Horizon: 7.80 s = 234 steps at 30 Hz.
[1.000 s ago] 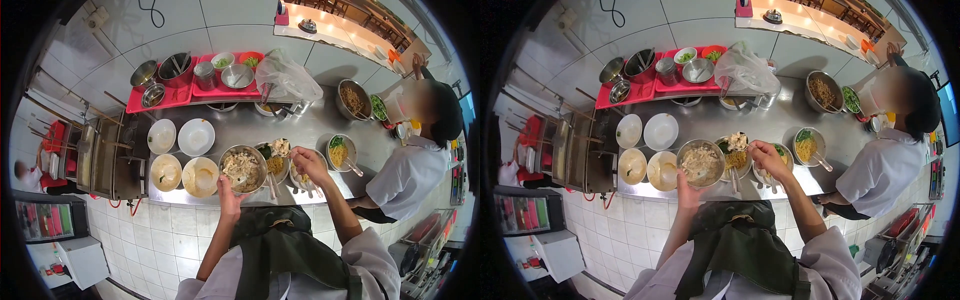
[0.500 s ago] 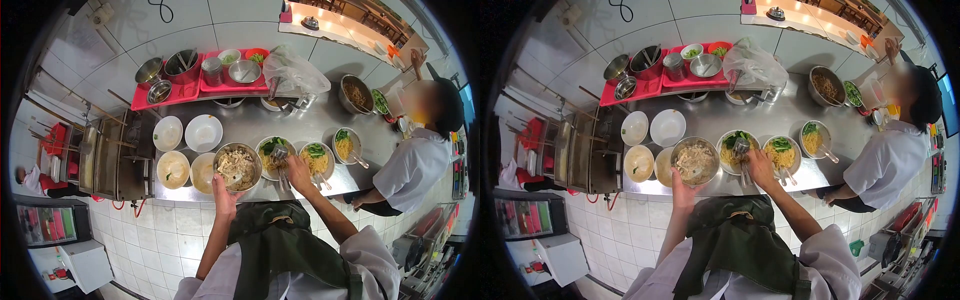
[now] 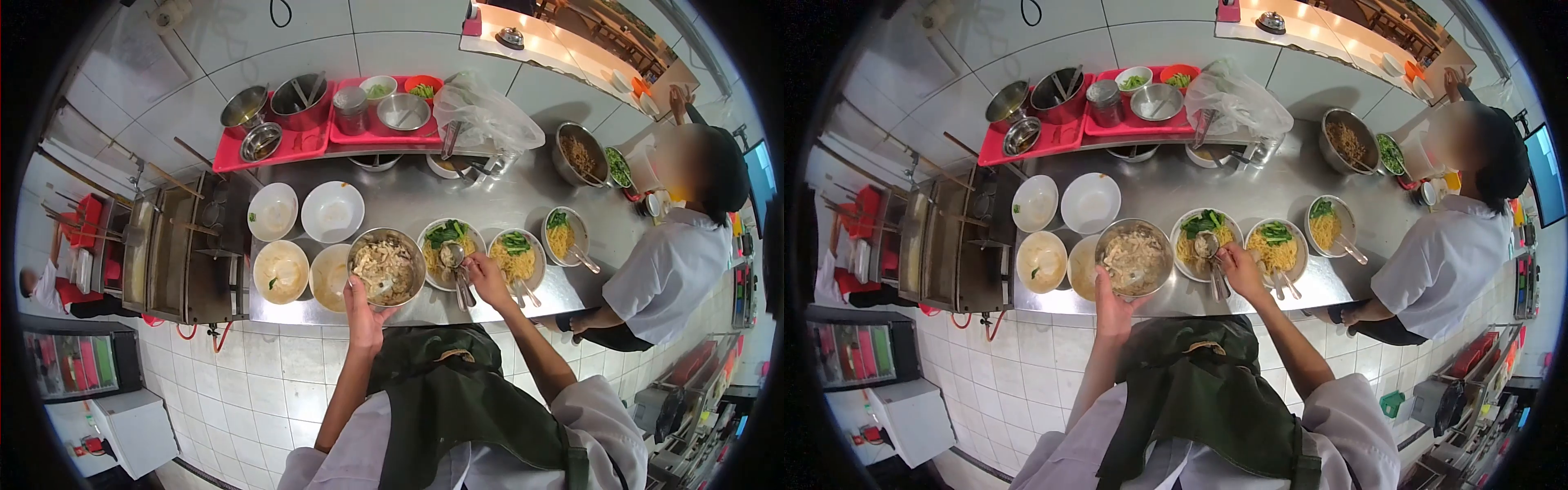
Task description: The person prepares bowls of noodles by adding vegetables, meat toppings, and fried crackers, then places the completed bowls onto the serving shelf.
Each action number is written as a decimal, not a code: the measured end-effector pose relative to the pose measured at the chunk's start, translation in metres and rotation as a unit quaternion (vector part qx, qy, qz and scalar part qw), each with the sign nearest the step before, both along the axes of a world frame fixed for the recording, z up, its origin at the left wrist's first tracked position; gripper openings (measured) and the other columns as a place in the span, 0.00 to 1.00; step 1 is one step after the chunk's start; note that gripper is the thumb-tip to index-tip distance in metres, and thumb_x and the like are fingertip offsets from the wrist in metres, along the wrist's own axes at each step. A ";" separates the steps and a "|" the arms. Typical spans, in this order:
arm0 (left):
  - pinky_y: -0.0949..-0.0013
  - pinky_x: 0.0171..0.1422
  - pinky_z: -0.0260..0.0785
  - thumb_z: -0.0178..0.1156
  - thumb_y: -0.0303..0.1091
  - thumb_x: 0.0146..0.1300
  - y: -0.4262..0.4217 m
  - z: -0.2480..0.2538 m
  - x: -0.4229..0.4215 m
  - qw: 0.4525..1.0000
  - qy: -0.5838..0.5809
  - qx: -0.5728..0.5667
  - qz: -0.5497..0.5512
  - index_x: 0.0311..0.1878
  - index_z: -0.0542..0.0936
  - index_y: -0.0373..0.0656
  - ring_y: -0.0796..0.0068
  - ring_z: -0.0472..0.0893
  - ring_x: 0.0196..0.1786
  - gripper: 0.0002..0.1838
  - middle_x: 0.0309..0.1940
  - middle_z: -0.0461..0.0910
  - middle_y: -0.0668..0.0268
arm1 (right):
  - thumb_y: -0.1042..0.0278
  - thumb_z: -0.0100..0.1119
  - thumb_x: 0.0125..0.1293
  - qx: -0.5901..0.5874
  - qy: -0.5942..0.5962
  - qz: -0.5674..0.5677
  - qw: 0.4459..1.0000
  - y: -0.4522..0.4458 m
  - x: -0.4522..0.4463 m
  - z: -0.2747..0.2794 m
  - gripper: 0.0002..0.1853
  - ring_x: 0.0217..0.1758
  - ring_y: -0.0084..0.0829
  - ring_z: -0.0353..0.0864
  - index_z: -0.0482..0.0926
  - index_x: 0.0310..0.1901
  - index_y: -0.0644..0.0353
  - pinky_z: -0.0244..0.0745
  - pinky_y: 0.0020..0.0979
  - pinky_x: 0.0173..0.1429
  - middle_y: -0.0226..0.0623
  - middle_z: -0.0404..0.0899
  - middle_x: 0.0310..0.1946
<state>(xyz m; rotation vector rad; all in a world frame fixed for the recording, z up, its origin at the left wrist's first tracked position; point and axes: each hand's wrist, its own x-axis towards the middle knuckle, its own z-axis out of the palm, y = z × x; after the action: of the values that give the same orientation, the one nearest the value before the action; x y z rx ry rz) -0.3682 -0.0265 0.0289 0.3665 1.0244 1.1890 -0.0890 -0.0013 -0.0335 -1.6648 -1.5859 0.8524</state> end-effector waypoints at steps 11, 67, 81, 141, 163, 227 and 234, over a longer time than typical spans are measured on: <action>0.47 0.53 0.80 0.46 0.63 0.71 0.006 0.006 0.007 1.000 0.004 0.003 -0.013 0.69 0.53 0.46 0.56 0.74 0.64 0.37 0.66 0.64 0.55 | 0.71 0.51 0.71 0.115 -0.134 -0.007 0.984 -0.010 -0.003 0.020 0.06 0.33 0.50 0.76 0.74 0.45 0.61 0.69 0.45 0.37 0.49 0.75 0.29; 0.54 0.53 0.77 0.60 0.56 0.67 0.055 0.024 0.173 0.978 0.187 0.042 -0.084 0.70 0.47 0.43 0.60 0.68 0.65 0.42 0.64 0.59 0.53 | 0.70 0.50 0.71 -0.023 0.089 0.241 0.966 0.038 0.079 0.096 0.07 0.25 0.32 0.77 0.77 0.40 0.63 0.71 0.35 0.33 0.41 0.76 0.23; 0.54 0.48 0.80 0.59 0.57 0.68 0.057 0.013 0.190 0.987 0.100 0.033 -0.123 0.67 0.50 0.48 0.62 0.72 0.61 0.38 0.63 0.61 0.55 | 0.69 0.50 0.74 -0.092 0.126 0.103 0.982 0.027 0.121 0.119 0.10 0.31 0.21 0.68 0.77 0.44 0.68 0.67 0.29 0.37 0.34 0.71 0.25; 0.54 0.54 0.80 0.41 0.70 0.68 0.089 0.041 0.152 0.989 -0.006 0.025 -0.148 0.73 0.59 0.50 0.62 0.74 0.65 0.41 0.68 0.69 0.60 | 0.62 0.46 0.76 -0.076 0.146 -0.328 0.930 -0.041 0.237 -0.003 0.13 0.20 0.15 0.61 0.78 0.40 0.60 0.58 0.24 0.24 0.21 0.64 0.17; 0.49 0.45 0.83 0.55 0.54 0.70 0.063 0.002 0.219 0.972 0.055 -0.024 -0.225 0.65 0.53 0.45 0.57 0.72 0.63 0.33 0.63 0.61 0.55 | 0.69 0.57 0.71 -0.084 0.196 -0.053 0.976 -0.015 0.173 0.116 0.08 0.40 0.20 0.79 0.82 0.38 0.65 0.75 0.23 0.45 0.31 0.83 0.34; 0.77 0.25 0.61 0.34 0.68 0.72 0.193 0.053 0.128 0.949 -0.140 0.059 -0.275 0.60 0.70 0.51 0.78 0.80 0.38 0.33 0.44 0.81 0.70 | 0.66 0.68 0.55 0.270 -0.161 0.037 0.949 0.166 0.013 0.196 0.08 0.41 0.40 0.72 0.82 0.36 0.54 0.67 0.40 0.44 0.38 0.71 0.36; 0.74 0.32 0.63 0.30 0.64 0.74 0.135 0.022 0.178 0.982 -0.066 0.044 -0.173 0.65 0.67 0.56 0.84 0.75 0.42 0.30 0.47 0.77 0.76 | 0.63 0.68 0.54 0.186 -0.258 0.046 0.947 0.124 0.019 0.156 0.08 0.43 0.39 0.68 0.83 0.33 0.53 0.58 0.40 0.47 0.35 0.69 0.36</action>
<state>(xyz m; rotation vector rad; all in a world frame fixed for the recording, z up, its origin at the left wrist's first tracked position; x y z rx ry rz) -0.1907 0.1087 0.0509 0.5067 0.7574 0.9329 -0.0704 0.1224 0.1227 -1.6166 -2.0339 0.1285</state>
